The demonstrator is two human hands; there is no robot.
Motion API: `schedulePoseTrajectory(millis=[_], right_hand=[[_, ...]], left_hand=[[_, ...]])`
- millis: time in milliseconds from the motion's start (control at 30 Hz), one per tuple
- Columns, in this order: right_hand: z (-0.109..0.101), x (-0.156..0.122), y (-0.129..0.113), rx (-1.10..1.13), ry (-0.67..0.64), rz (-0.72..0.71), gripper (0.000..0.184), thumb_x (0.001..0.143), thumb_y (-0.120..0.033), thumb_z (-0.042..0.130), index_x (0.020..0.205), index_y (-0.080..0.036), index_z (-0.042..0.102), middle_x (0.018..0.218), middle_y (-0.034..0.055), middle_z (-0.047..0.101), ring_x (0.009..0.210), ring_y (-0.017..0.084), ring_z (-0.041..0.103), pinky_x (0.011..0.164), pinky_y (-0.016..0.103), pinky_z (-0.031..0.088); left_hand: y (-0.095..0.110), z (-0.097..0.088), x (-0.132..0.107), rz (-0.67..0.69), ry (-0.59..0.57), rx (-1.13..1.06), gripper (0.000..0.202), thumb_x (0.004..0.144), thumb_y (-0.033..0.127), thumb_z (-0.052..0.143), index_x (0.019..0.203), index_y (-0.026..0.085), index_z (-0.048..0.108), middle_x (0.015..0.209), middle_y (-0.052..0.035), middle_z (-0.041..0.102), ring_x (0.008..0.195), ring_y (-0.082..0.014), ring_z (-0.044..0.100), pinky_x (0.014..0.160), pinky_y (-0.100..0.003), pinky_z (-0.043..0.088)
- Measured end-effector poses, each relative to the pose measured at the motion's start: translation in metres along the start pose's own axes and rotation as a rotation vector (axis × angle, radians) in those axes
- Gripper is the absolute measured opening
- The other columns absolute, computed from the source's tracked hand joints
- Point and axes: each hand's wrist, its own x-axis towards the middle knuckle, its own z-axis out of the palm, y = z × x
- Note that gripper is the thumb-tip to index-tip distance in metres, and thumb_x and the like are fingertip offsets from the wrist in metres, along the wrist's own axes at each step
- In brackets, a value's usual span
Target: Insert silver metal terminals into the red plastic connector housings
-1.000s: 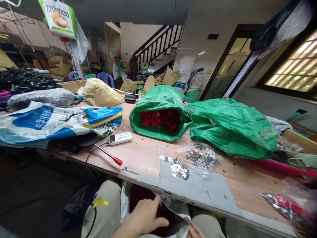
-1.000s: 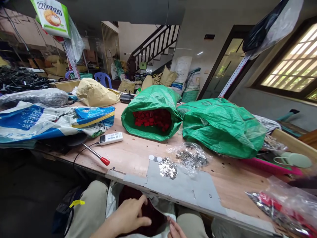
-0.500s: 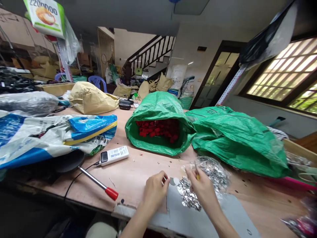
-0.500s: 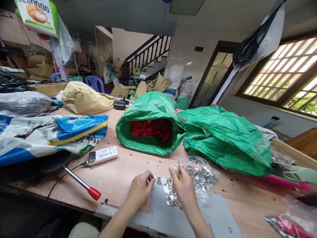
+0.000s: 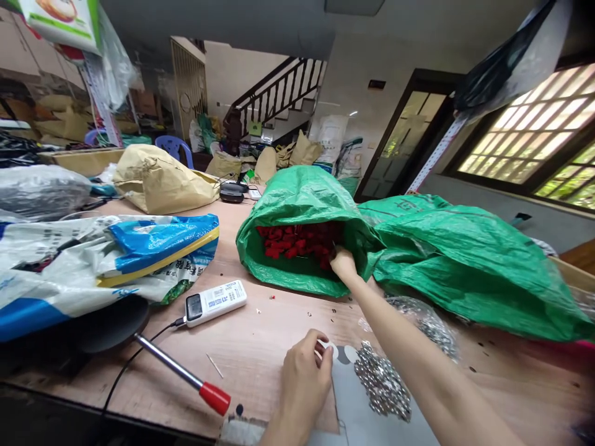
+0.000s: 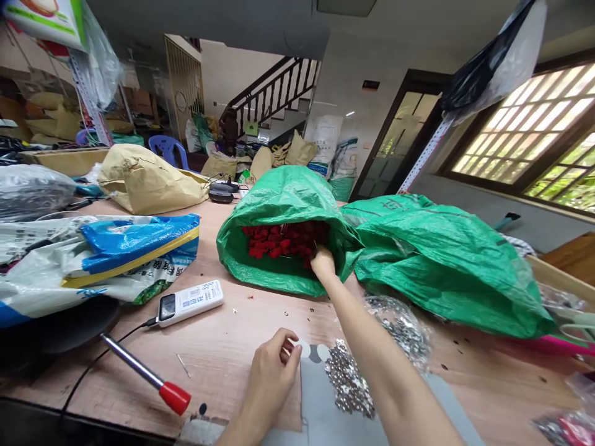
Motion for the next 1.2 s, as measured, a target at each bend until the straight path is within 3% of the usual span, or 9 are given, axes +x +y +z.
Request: schedulePoseTrajectory(millis=[167, 300, 400, 500, 567, 700, 800, 900, 1200], right_hand=[[-0.025, -0.083, 0.020, 0.330, -0.145, -0.018, 0.044, 0.080, -0.055, 0.068, 0.073, -0.022, 0.039, 0.079, 0.0076, 0.064, 0.087, 0.026, 0.066, 0.073, 0.034, 0.055], [-0.041, -0.167, 0.036, 0.625, -0.389, 0.207, 0.053, 0.071, -0.066, 0.072, 0.082, -0.019, 0.051, 0.079, 0.0085, 0.068, 0.064, 0.018, 0.065, 0.059, 0.029, 0.057], [-0.045, -0.211, 0.043, 0.793, -0.472, 0.382, 0.056, 0.068, -0.068, 0.075, 0.083, -0.018, 0.054, 0.066, 0.0027, 0.063, 0.051, 0.013, 0.057, 0.046, 0.022, 0.049], [-0.048, -0.234, 0.049, 0.706, -0.515, 0.304, 0.060, 0.076, -0.078, 0.058, 0.079, -0.018, 0.054, 0.054, -0.0002, 0.055, 0.042, 0.013, 0.050, 0.040, 0.023, 0.041], [-0.055, -0.241, 0.055, 0.501, -0.481, 0.122, 0.058, 0.084, -0.076, 0.048, 0.074, -0.019, 0.054, 0.055, 0.0005, 0.054, 0.044, 0.014, 0.049, 0.042, 0.025, 0.037], [-0.089, -0.237, 0.077, 0.032, -0.161, -0.168, 0.049, 0.092, -0.059, 0.048, 0.064, -0.019, 0.051, 0.059, 0.0019, 0.054, 0.056, 0.016, 0.049, 0.054, 0.027, 0.032], [-0.121, -0.217, 0.102, -0.136, -0.076, -0.080, 0.033, 0.091, -0.047, 0.054, 0.077, -0.019, 0.064, 0.065, 0.0027, 0.061, 0.061, 0.019, 0.054, 0.057, 0.028, 0.032], [-0.135, -0.194, 0.123, -0.406, -0.016, -0.013, 0.018, 0.089, -0.032, 0.058, 0.085, -0.020, 0.071, 0.079, 0.0049, 0.070, 0.074, 0.023, 0.061, 0.060, 0.029, 0.032], [-0.102, -0.175, 0.123, -0.699, 0.024, 0.105, 0.026, 0.088, -0.046, 0.063, 0.083, -0.023, 0.073, 0.087, 0.0095, 0.072, 0.085, 0.030, 0.065, 0.064, 0.033, 0.035]], left_hand=[[0.004, -0.001, 0.001, -0.047, 0.091, -0.119, 0.030, 0.089, 0.032, 0.061, 0.117, 0.022, 0.057, 0.098, -0.0054, 0.065, 0.069, -0.0146, 0.062, 0.069, -0.027, 0.046], [0.006, -0.001, -0.002, 0.096, 0.093, -0.186, 0.067, 0.079, 0.035, 0.076, 0.137, 0.026, 0.045, 0.129, -0.0105, 0.053, 0.098, -0.0188, 0.063, 0.069, -0.025, 0.053], [0.005, -0.003, -0.007, 0.311, 0.016, -0.162, 0.052, 0.082, 0.033, 0.074, 0.130, 0.030, 0.057, 0.128, -0.0080, 0.052, 0.112, -0.0204, 0.057, 0.075, -0.025, 0.056], [0.005, -0.005, -0.015, 0.409, -0.033, -0.109, 0.028, 0.082, 0.032, 0.074, 0.109, 0.026, 0.069, 0.118, -0.0050, 0.060, 0.109, -0.0184, 0.060, 0.083, -0.027, 0.056], [0.007, -0.009, -0.021, 0.365, -0.027, -0.101, 0.027, 0.080, 0.033, 0.077, 0.104, 0.024, 0.069, 0.112, -0.0039, 0.065, 0.107, -0.0176, 0.062, 0.088, -0.028, 0.056], [0.011, -0.017, -0.030, 0.142, -0.016, -0.128, 0.032, 0.077, 0.037, 0.079, 0.102, 0.021, 0.067, 0.107, -0.0034, 0.070, 0.099, -0.0166, 0.067, 0.087, -0.029, 0.058], [0.012, -0.022, -0.034, 0.081, -0.007, -0.146, 0.034, 0.076, 0.038, 0.080, 0.101, 0.020, 0.066, 0.107, -0.0046, 0.071, 0.096, -0.0166, 0.068, 0.085, -0.028, 0.059], [0.010, -0.025, -0.038, 0.066, -0.025, -0.166, 0.034, 0.076, 0.037, 0.079, 0.101, 0.019, 0.066, 0.107, -0.0055, 0.071, 0.094, -0.0160, 0.069, 0.082, -0.026, 0.059], [0.009, -0.030, -0.037, -0.033, -0.046, -0.335, 0.040, 0.068, 0.032, 0.086, 0.099, 0.018, 0.066, 0.108, -0.0056, 0.072, 0.095, -0.0151, 0.068, 0.075, -0.021, 0.058]])
